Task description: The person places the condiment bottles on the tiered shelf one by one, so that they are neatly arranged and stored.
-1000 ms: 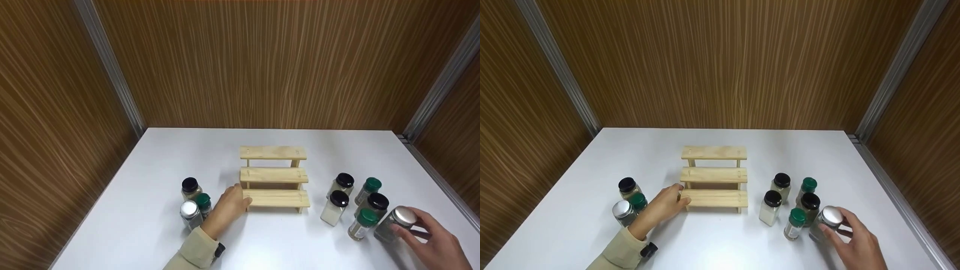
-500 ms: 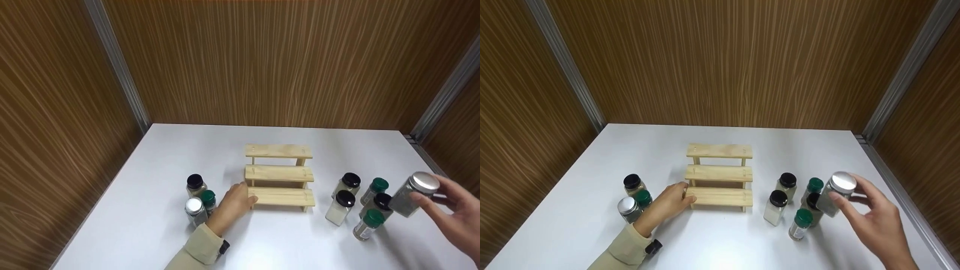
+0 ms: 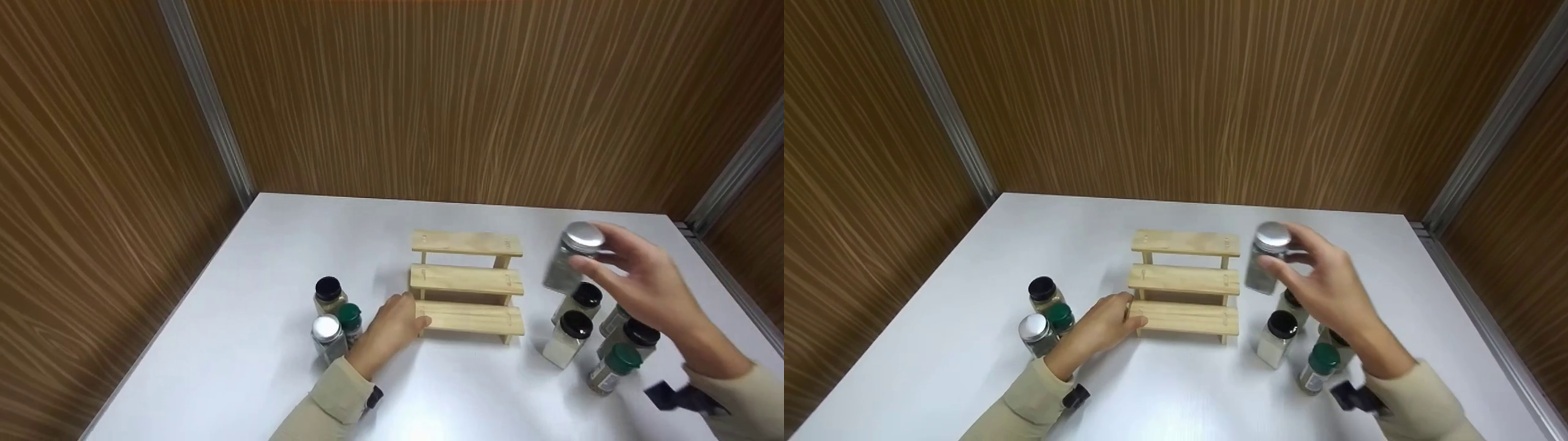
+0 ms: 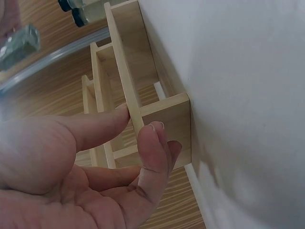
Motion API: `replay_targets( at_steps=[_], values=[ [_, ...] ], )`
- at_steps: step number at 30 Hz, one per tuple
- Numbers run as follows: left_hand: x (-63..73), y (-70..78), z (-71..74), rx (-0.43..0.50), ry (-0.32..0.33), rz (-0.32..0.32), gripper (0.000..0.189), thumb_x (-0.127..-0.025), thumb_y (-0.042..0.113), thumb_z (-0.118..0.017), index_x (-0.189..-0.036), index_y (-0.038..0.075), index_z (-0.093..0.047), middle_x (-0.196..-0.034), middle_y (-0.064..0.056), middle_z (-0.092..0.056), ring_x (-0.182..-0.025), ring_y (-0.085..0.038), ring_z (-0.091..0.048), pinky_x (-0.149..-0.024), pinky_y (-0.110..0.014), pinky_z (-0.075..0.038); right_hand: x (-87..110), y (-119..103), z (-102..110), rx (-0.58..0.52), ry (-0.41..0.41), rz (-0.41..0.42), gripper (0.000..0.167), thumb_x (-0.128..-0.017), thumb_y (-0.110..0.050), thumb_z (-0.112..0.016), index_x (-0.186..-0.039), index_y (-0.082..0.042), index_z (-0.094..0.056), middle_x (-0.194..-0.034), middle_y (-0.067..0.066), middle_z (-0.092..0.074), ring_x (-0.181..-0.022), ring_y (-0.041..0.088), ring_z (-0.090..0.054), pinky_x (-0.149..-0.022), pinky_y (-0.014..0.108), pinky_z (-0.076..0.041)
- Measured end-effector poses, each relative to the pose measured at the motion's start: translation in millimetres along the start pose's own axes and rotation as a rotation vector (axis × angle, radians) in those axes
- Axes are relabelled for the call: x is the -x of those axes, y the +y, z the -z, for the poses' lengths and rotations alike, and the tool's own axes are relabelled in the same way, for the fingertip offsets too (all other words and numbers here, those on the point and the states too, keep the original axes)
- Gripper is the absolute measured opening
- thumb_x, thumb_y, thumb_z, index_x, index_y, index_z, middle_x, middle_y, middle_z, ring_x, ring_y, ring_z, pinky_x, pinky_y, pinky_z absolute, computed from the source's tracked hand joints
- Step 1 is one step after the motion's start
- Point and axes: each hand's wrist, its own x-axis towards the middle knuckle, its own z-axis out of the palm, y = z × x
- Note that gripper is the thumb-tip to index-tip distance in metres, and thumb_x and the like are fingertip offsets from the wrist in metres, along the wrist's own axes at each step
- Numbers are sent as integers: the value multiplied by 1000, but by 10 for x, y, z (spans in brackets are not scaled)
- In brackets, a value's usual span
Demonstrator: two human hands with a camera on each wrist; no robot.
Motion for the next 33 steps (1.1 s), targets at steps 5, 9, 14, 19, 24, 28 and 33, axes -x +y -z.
replay_targets(
  at_steps=[5, 9, 14, 19, 24, 28, 33],
  values=[
    [-10, 74, -16, -4, -23, 20, 46, -96, 21, -77, -125, -11, -63, -115, -23, -68, -96, -30, -67, -87, -45, -59, -304, -138, -227, -57, -71, 55, 47, -94, -3, -77, -139, -4, -64, -118, -18, -69, -109, -9, -66, -93, 6, -51],
    [6, 84, -22, -13, -16, 21, 45, -96, 20, -77, -124, -12, -62, -117, -25, -67, -98, -32, -67, -89, -47, -59, -547, -189, -429, -136, -127, 60, 45, -95, -4, -76, -138, -1, -63, -120, 1, -72, -109, -5, -67, -95, 10, -53],
    [17, 82, -34, -40, -1, 6, 41, -95, 20, -78, -120, -11, -64, -111, -24, -68, -94, -32, -67, -85, -47, -59, -837, -158, -712, -212, -189, 57, 44, -96, -6, -75, -138, 1, -62, -122, 15, -73, -108, -3, -68, -94, 12, -55],
    [8, 134, -76, -43, -31, 8, 38, -96, 21, -77, -117, -9, -65, -110, -22, -67, -91, -30, -65, -84, -46, -59, -1016, -88, -953, -262, -207, 39, 43, -98, -8, -74, -138, 1, -62, -123, 18, -73, -108, -2, -68, -93, 13, -56],
    [5, 160, -103, -61, -26, -32, 30, -94, 19, -78, -104, -9, -71, -99, -19, -68, -79, -24, -58, -71, -41, -56, -1124, -25, -1146, -287, -234, -4, 45, -99, -11, -73, -141, 0, -61, -125, 18, -72, -110, 0, -67, -94, 13, -55],
    [13, 167, -105, -63, -26, -54, 26, -94, 17, -77, -95, -8, -71, -92, -16, -66, -73, -21, -51, -63, -36, -49, -1173, 23, -1273, -306, -265, -55, 46, -101, -15, -72, -143, -2, -59, -130, 16, -71, -118, 10, -67, -97, 14, -54],
    [19, 181, -123, -56, -37, -36, 29, -94, 18, -77, -104, -8, -70, -98, -17, -67, -78, -22, -56, -70, -39, -54, -1178, 76, -1393, -320, -286, -97, 46, -102, -15, -70, -144, -3, -58, -133, 16, -70, -128, 25, -65, -103, 20, -54]
  ],
)
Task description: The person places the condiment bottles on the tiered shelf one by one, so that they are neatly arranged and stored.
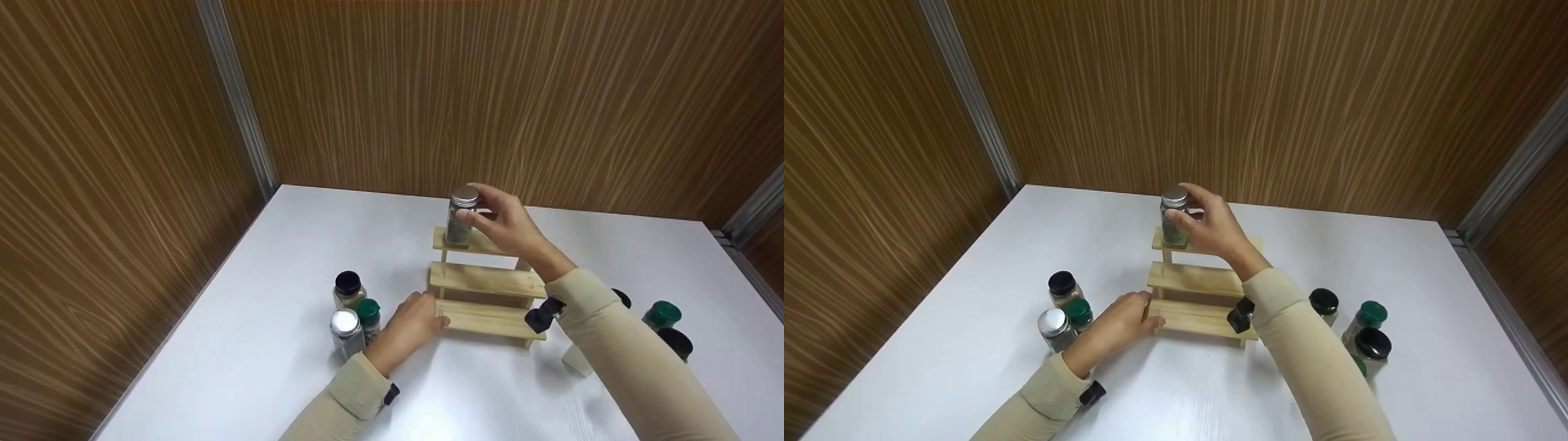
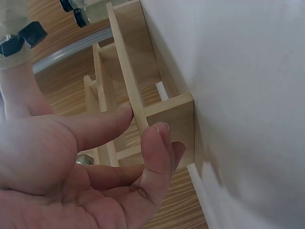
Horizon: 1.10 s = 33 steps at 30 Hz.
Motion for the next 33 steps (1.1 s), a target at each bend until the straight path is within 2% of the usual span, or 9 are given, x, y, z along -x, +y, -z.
replay_targets(
  at_steps=[4, 9, 13, 16, 20, 23, 28, 33],
  values=[
    [12, 26, -41, 3, -6, -5, 36, -94, 19, -78, -114, -9, -67, -104, -20, -68, -84, -25, -60, -79, -44, -58, 33, 69, -18, -5, -2, -24, 48, -102, -15, -69, -147, -3, -56, -136, 17, -68, -129, 28, -65, -104, 22, -54],
    [0, 55, -58, 8, -12, -6, 37, -95, 19, -78, -115, -10, -67, -106, -21, -68, -85, -26, -62, -80, -44, -58, 84, 73, 35, -7, 16, -63, 59, -101, -18, -72, -153, -3, -49, -142, 18, -65, -133, 31, -63, -107, 26, -54],
    [-10, 68, -46, 12, -23, 14, 41, -96, 20, -77, -121, -11, -66, -112, -23, -67, -91, -28, -64, -84, -45, -59, 164, 36, 119, -44, 45, -47, 63, -99, -16, -74, -154, 0, -48, -145, 19, -62, -138, 33, -59, -110, 26, -52],
    [-8, 58, -36, 14, -32, 20, 42, -96, 20, -77, -122, -11, -65, -113, -23, -67, -92, -28, -64, -85, -45, -59, 287, 8, 208, -53, 64, -24, 59, -99, -15, -75, -151, -1, -52, -146, 19, -62, -137, 30, -60, -110, 26, -52],
    [-10, 22, -16, 16, -22, -4, 40, -95, 19, -78, -117, -12, -66, -108, -23, -67, -86, -26, -60, -80, -44, -57, 526, -51, 367, -34, 83, 2, 53, -99, -15, -74, -148, -4, -56, -143, 16, -65, -129, 15, -65, -106, 20, -53],
    [-21, -5, 0, 22, -7, -18, 41, -94, 19, -78, -118, -13, -65, -107, -24, -67, -86, -27, -61, -82, -46, -57, 749, -83, 501, -8, 116, 26, 49, -99, -14, -73, -145, -5, -59, -136, 11, -69, -122, 6, -68, -103, 17, -53],
    [-21, -43, 4, 25, -17, -9, 45, -95, 20, -79, -123, -12, -64, -112, -24, -68, -93, -30, -65, -87, -47, -58, 1207, -78, 719, 70, 177, 28, 45, -100, -10, -72, -144, -5, -61, -126, 0, -74, -117, 5, -70, -99, 14, -54],
    [-9, -86, 3, 42, -23, -14, 37, -95, 19, -78, -115, -9, -65, -107, -21, -67, -87, -27, -60, -81, -45, -57, 1675, -66, 914, 70, 231, 6, 45, -98, 1, -70, -142, -1, -61, -123, -2, -76, -113, 7, -73, -98, 14, -54]
  ],
)
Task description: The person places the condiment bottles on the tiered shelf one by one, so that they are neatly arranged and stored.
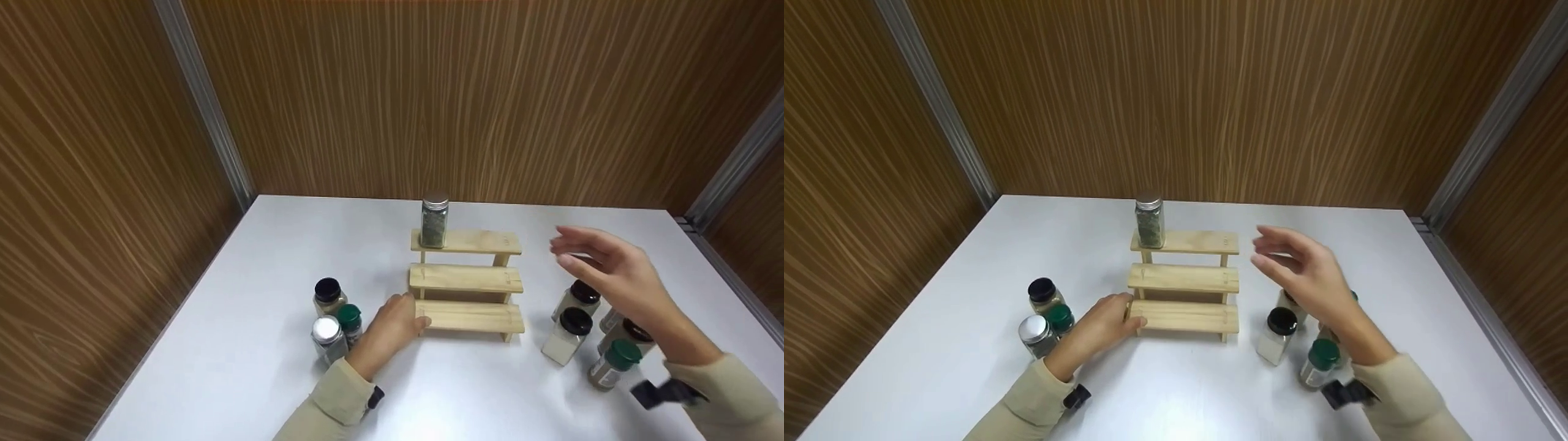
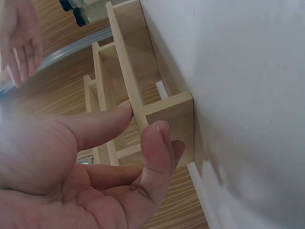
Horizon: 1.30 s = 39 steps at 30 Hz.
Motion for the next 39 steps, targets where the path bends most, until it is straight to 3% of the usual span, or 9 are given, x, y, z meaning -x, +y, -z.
replay_targets(
  at_steps=[5, 12, 16, 21, 28, 32, 39],
  values=[
    [-1, -44, 35, 10, -2, -8, 34, -95, 17, -78, -113, -8, -65, -103, -19, -65, -84, -25, -57, -77, -43, -55, 429, 66, 228, 4, 57, -28, 46, -96, 7, -70, -140, 3, -61, -120, 0, -77, -113, 6, -73, -97, 13, -54],
    [10, -101, 63, 10, 8, -19, 30, -95, 17, -78, -109, -7, -66, -102, -18, -65, -83, -25, -55, -77, -44, -54, 982, 217, 305, -48, 110, -87, 46, -92, 15, -69, -137, 12, -58, -121, 10, -75, -114, 7, -71, -100, 16, -54],
    [11, -98, 64, 7, 9, -25, 27, -95, 17, -78, -104, -5, -66, -99, -17, -65, -80, -24, -54, -72, -41, -51, 1196, 269, 285, 92, 139, -154, 45, -92, 8, -74, -136, 5, -62, -123, 7, -74, -113, 3, -71, -95, 14, -55],
    [16, -100, 73, 0, 6, -24, 22, -95, 17, -77, -98, -2, -65, -98, -16, -65, -78, -23, -53, -69, -38, -47, 1347, 317, 217, 167, 143, -203, 45, -92, 2, -77, -135, 0, -64, -127, -5, -72, -114, -2, -70, -93, 13, -56],
    [7, -89, 81, -8, 16, -32, 29, -94, 16, -78, -106, -7, -66, -100, -20, -66, -82, -25, -57, -78, -47, -56, 1449, 424, 136, 179, 99, -234, 50, -91, 1, -79, -138, 0, -62, -129, -22, -67, -115, -11, -64, -90, 12, -56],
    [11, -89, 78, -14, 25, -38, 33, -94, 16, -78, -111, -10, -65, -101, -21, -66, -84, -27, -59, -81, -49, -57, 1456, 486, 110, 219, 62, -293, 51, -92, -9, -81, -139, -4, -63, -124, -35, -60, -111, -19, -60, -85, 9, -56],
    [17, -89, 69, -7, 22, -37, 35, -95, 16, -78, -114, -11, -65, -103, -21, -67, -84, -25, -58, -81, -48, -57, 1465, 530, 81, 231, 23, -282, 43, -92, -8, -80, -133, -3, -66, -117, -34, -64, -109, -17, -61, -84, 8, -56]
  ],
)
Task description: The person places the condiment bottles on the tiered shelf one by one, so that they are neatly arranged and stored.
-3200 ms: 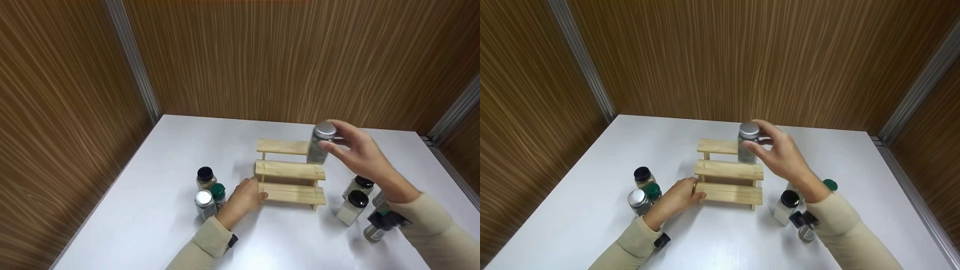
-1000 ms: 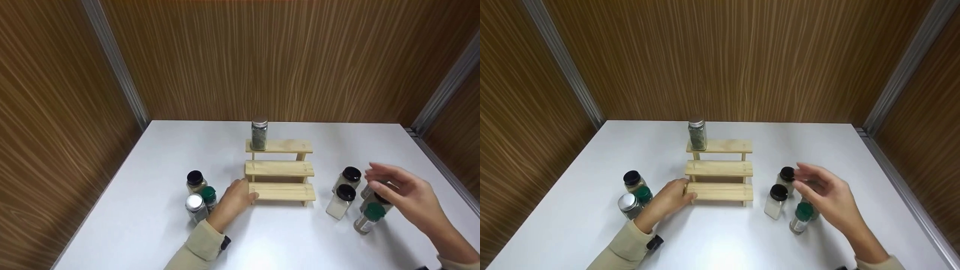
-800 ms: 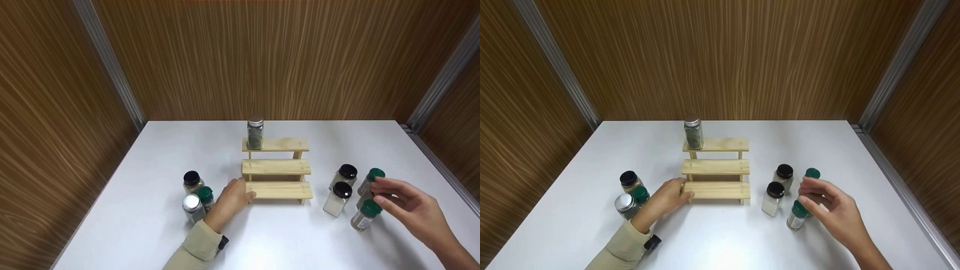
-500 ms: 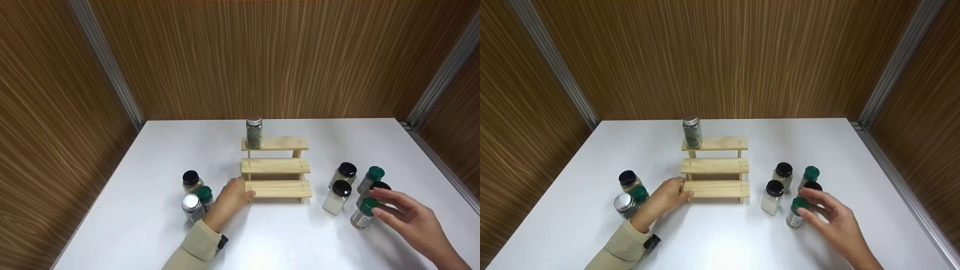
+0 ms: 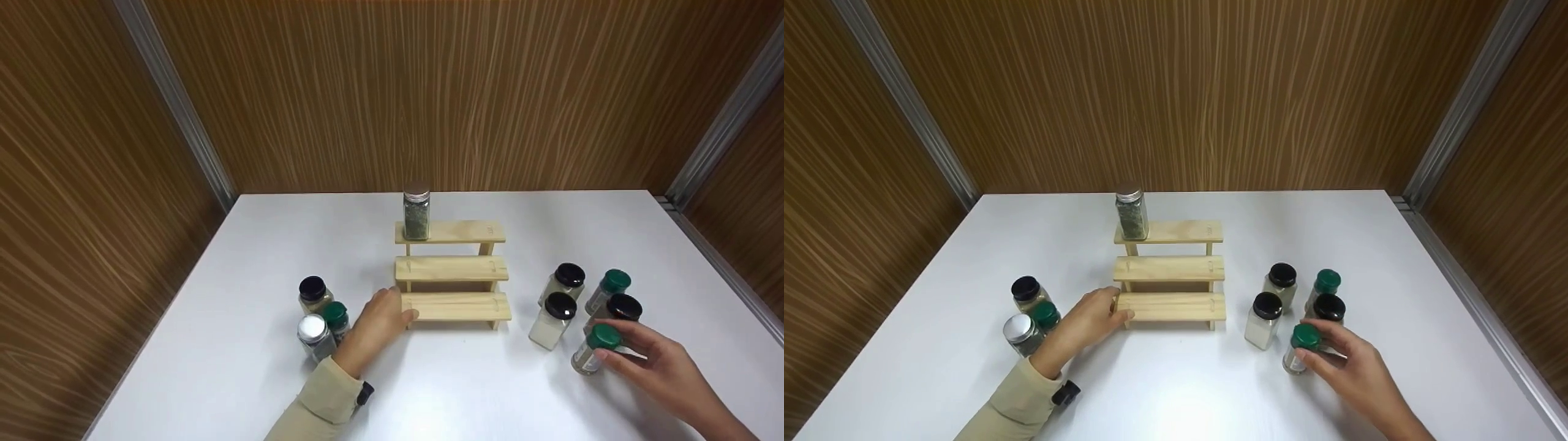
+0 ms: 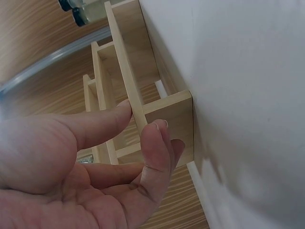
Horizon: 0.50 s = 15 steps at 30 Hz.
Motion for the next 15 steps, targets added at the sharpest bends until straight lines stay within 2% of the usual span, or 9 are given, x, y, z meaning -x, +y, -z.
replay_targets(
  at_steps=[6, 10, 15],
  values=[
    [3, -5, -1, 4, -4, -8, 34, -95, 16, -78, -112, -10, -65, -102, -20, -67, -83, -25, -57, -80, -47, -56, -52, -141, 91, 8, 29, 22, 43, -94, -6, -78, -134, -2, -65, -118, -36, -63, -109, -19, -61, -84, 9, -56],
    [-3, -3, 0, 12, -11, 1, 35, -94, 17, -78, -112, -10, -66, -102, -20, -67, -81, -24, -56, -75, -44, -54, -158, -310, 215, 3, 70, 88, 40, -93, 1, -76, -132, 1, -66, -116, -33, -66, -105, -16, -65, -82, 9, -57],
    [-12, 0, 3, 16, -19, 12, 37, -95, 18, -78, -114, -10, -65, -103, -20, -67, -82, -24, -55, -73, -42, -52, -381, -586, 332, -55, 88, 172, 38, -92, 10, -73, -128, 6, -66, -115, -25, -72, -104, -11, -69, -83, 11, -58]
  ],
)
